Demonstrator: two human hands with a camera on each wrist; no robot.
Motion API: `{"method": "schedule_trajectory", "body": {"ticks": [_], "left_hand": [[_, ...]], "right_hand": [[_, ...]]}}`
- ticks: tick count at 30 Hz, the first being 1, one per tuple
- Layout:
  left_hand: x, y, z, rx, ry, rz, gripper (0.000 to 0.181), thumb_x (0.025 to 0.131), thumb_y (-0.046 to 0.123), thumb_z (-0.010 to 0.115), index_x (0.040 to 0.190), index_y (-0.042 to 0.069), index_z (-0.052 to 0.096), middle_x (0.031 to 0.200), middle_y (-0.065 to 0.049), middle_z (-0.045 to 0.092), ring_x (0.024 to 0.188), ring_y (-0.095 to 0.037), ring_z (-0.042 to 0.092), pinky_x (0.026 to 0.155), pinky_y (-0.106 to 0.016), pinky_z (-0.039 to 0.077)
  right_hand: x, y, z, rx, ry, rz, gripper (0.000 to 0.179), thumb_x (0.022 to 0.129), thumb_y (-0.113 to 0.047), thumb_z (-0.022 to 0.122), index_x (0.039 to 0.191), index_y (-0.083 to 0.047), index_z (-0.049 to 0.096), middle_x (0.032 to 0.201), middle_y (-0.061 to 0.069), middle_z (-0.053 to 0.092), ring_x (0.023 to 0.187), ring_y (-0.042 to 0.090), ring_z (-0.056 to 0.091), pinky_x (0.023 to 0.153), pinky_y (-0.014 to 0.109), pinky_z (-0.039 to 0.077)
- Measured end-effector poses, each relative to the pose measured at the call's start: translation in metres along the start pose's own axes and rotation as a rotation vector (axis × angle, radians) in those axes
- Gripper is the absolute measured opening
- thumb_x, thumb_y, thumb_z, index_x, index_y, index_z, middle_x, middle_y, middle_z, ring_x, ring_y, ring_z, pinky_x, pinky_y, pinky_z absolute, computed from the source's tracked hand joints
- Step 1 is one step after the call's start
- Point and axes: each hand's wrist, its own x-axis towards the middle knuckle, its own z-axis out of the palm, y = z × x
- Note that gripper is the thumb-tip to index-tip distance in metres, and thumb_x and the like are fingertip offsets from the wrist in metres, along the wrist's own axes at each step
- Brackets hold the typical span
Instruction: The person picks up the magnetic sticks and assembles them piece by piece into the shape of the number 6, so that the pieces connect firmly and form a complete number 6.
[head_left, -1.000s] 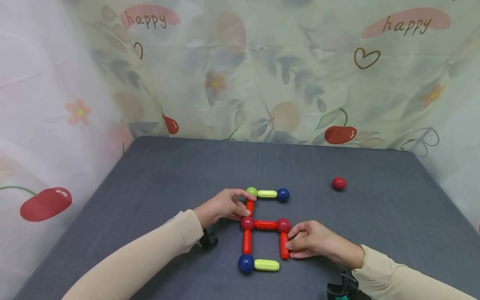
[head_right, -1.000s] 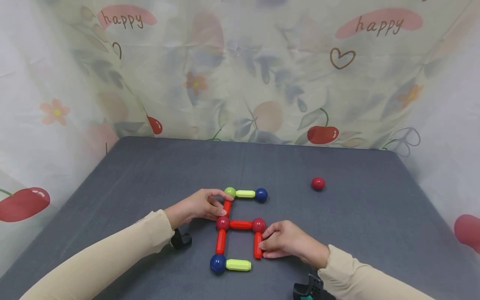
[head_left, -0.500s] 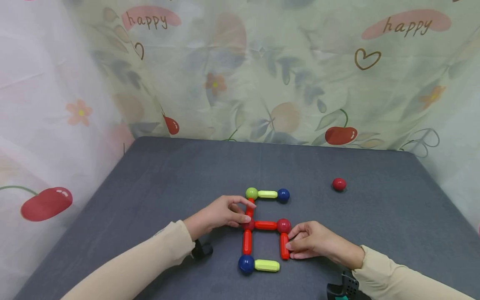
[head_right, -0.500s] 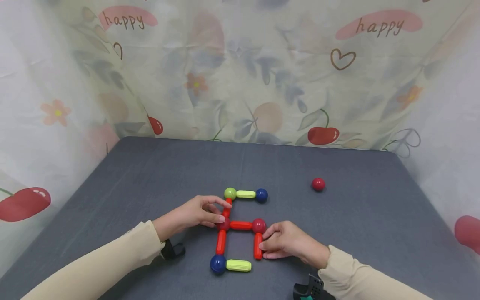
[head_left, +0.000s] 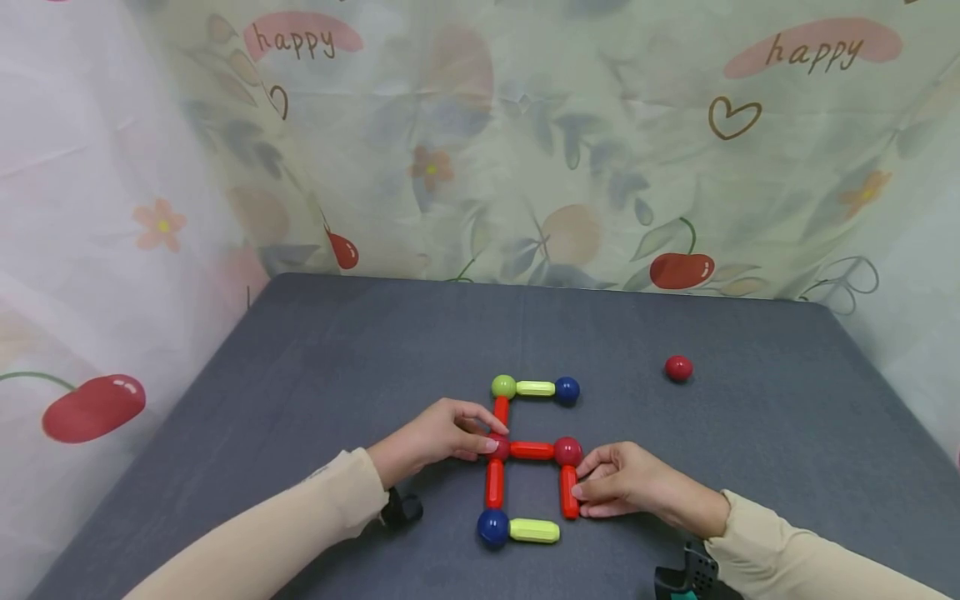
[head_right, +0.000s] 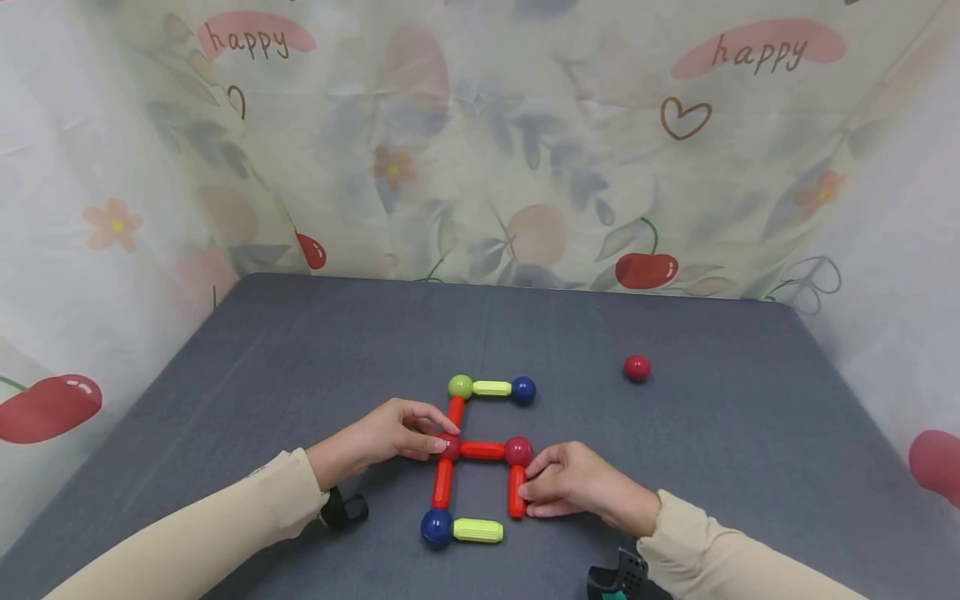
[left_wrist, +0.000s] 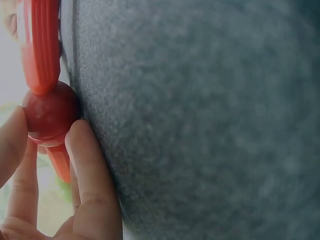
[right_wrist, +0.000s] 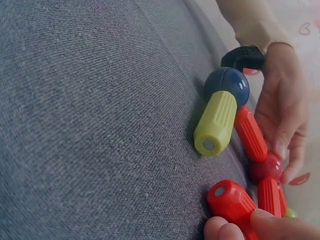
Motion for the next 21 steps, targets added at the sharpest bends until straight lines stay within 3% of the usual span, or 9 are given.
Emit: {"method": "schedule_trajectory", "body": {"ticks": [12, 16, 21], "left_hand": [[0.003, 0.000, 0.000, 0.019, 0.010, -0.030, 0.023, 0.084, 0.008, 0.075, 0.107, 0.011, 0.073, 0.099, -0.008, 0.068, 0.081, -0.015, 0.064, 0.078, -0.033, 0.058], [0.002, 0.000, 0.000, 0.013, 0.005, -0.028, 0.024, 0.084, 0.007, 0.074, 0.107, 0.010, 0.073, 0.099, -0.008, 0.068, 0.082, -0.015, 0.065, 0.079, -0.033, 0.058], [0.001, 0.001, 0.000, 0.013, 0.005, -0.033, 0.024, 0.084, 0.007, 0.074, 0.107, 0.010, 0.073, 0.099, -0.008, 0.068, 0.082, -0.015, 0.065, 0.080, -0.033, 0.058]], "right_hand": [[-0.003, 0.002, -0.004, 0.029, -0.037, -0.012, 0.031, 0.087, -0.006, 0.069, 0.112, 0.007, 0.055, 0.085, 0.005, 0.070, 0.075, 0.013, 0.070, 0.072, 0.029, 0.058], [-0.007, 0.000, -0.013, 0.034, -0.046, -0.031, 0.034, 0.089, -0.006, 0.067, 0.117, 0.010, 0.054, 0.090, 0.005, 0.071, 0.080, 0.013, 0.070, 0.077, 0.032, 0.058], [-0.014, -0.011, -0.033, -0.027, 0.011, -0.068, 0.045, 0.092, -0.014, 0.066, 0.126, 0.011, 0.051, 0.104, 0.008, 0.071, 0.090, 0.015, 0.068, 0.084, 0.037, 0.057]]}}
